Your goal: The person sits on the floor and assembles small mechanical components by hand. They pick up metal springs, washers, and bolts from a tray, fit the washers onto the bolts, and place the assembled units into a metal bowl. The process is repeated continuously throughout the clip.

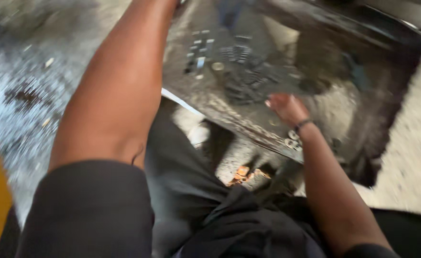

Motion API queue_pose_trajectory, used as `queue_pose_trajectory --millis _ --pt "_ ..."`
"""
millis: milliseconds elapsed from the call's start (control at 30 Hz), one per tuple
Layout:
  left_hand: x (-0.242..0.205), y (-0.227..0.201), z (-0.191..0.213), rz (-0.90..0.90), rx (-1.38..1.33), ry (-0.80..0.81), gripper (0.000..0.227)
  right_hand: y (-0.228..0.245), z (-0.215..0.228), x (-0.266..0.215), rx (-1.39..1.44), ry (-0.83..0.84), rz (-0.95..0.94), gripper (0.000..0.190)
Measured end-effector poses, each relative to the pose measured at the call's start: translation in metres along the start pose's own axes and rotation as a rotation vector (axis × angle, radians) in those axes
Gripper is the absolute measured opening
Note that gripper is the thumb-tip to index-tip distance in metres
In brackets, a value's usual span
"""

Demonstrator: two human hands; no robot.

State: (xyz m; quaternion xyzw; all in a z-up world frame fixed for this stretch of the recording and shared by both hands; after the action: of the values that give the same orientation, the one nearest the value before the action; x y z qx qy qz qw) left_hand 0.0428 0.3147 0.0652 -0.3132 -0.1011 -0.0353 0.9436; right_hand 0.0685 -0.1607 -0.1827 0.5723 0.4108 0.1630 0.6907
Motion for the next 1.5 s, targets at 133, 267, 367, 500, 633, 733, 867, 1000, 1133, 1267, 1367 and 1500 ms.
queue_pose_trajectory --millis 133,267,367,500,633,733,867,1000,1133,1267,1367,1500 --pt "-0.045 0.043 0.046 0.128 -0.019 -0.05 0.016 -0.025 0.0 -0.001 -0.698 -0.172 -0.099 0.047" --pt "-0.144 0.085 0.053 0.171 -0.135 -0.033 0.013 -0.03 -0.005 -0.008 -0.826 -0.157 -0.186 0.048" --pt "-0.243 0.139 0.024 0.604 -0.17 0.135 0.033 -0.019 -0.014 -0.03 -0.908 -0.162 -0.235 0.047" --pt "-0.332 0.211 -0.025 0.803 -0.151 0.047 0.023 0.01 -0.026 -0.043 -0.971 -0.132 -0.335 0.041" --pt "-0.404 0.241 -0.075 1.141 -0.25 -0.196 0.018 0.012 -0.032 -0.046 -1.024 -0.115 -0.39 0.039" --pt "-0.428 0.25 -0.105 1.247 -0.314 -0.41 0.014 -0.002 -0.027 -0.046 -1.019 -0.083 -0.309 0.039" --pt "-0.431 0.26 -0.132 1.276 -0.418 -0.658 0.009 -0.027 -0.014 -0.045 -0.873 -0.104 -0.354 0.038" --pt "-0.43 0.258 -0.156 1.238 -0.592 -0.81 0.007 -0.038 0.001 -0.055 -1.017 -0.085 -0.36 0.035" --pt "-0.432 0.27 -0.17 1.167 -0.742 -0.905 0.026 -0.034 -0.001 -0.057 -0.88 -0.093 -0.418 0.039" --pt "-0.445 0.286 -0.18 1.401 -0.686 -0.827 0.029 -0.03 -0.012 -0.054 -0.731 -0.157 -0.497 0.041" --pt "-0.448 0.287 -0.186 1.249 -0.635 -0.9 0.039 -0.027 -0.017 -0.056 -0.769 -0.168 -0.507 0.043" --pt "-0.448 0.271 -0.176 1.291 -0.4 -0.727 0.042 -0.024 -0.021 -0.059 -0.824 -0.186 -0.499 0.046"
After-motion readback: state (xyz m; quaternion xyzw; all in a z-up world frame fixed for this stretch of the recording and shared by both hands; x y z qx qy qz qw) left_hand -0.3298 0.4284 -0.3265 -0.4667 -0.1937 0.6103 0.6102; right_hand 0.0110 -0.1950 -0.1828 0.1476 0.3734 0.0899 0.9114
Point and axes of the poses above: each hand's wrist, its own x-axis towards the middle knuckle, its own z-axis out of the back of the hand, y = z × x, the point moved 3 cm from there along x, towards the middle knuckle, and after that the axes turned 3 degrees about -z, right-handed, at the moved point
